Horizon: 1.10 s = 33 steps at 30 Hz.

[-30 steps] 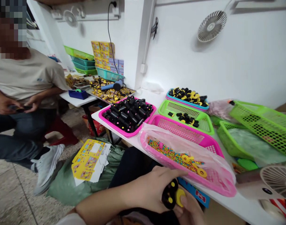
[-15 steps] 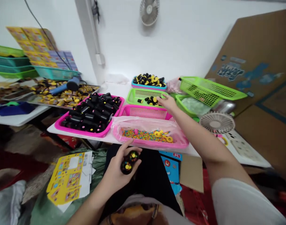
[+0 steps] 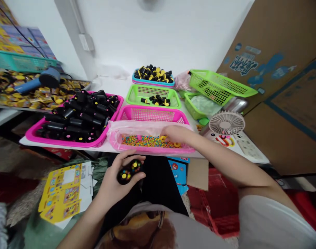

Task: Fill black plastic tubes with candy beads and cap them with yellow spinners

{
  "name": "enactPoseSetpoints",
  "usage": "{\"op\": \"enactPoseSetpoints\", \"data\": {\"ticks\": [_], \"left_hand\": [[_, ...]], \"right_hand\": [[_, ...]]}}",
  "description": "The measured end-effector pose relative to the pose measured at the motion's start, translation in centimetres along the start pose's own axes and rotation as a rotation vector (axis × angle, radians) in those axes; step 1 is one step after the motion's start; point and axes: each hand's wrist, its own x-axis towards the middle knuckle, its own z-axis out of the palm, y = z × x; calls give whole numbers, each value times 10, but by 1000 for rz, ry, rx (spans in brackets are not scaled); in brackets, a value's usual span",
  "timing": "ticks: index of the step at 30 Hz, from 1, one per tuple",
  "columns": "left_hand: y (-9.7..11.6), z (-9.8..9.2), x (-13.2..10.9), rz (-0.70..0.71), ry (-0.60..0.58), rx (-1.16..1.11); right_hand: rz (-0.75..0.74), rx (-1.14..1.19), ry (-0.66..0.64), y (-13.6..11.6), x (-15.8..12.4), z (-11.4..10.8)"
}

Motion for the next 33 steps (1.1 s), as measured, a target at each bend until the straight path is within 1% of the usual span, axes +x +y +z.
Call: {"op": "enactPoseSetpoints", "data": {"ticks": [1,3,6,8,9,10,12,13,14,15,17,18,20,23,28,33], "left_hand": [[1,2,1,2,-14,-8],[4,4,3,4,-29,-24],[10,5,5,-13,-16,-64],[12,5,7,-31,8,-118],[13,5,8,-37,16,-143],[13,6,9,-45,22,-160],[13,8,11,-69,21,-178],[13,9,12,-84,19,-182],[13,10,13,-97,26,-180],[14,11,14,-104,38,-175],[16,11,15,-89,72,-163],[17,10,15,-74,92,-158],[21,8,14,-48,125,-176],[24,5,13,-44,166,-210],[26,1,12,-85,188,-155],[24,3,10,11,197,-157]], "right_hand": [[13,-25,23,-1,1,7],[31,-60,63,1,1,13],[40,-53,124,4,-6,7],[34,-23,178,-2,-15,3],[25,2,231,-9,-21,3],[-1,44,321,-19,-27,4],[-127,156,589,-45,-41,10],[-237,206,736,-59,-48,15],[-361,227,846,-72,-54,20],[-484,230,913,-85,-60,24],[-659,221,930,-103,-67,32],[-711,237,919,-109,-69,35],[-765,295,904,-115,-70,37],[-800,318,903,-116,-67,36],[-788,267,900,-115,-64,36],[-845,70,894,-115,-64,43]]}}
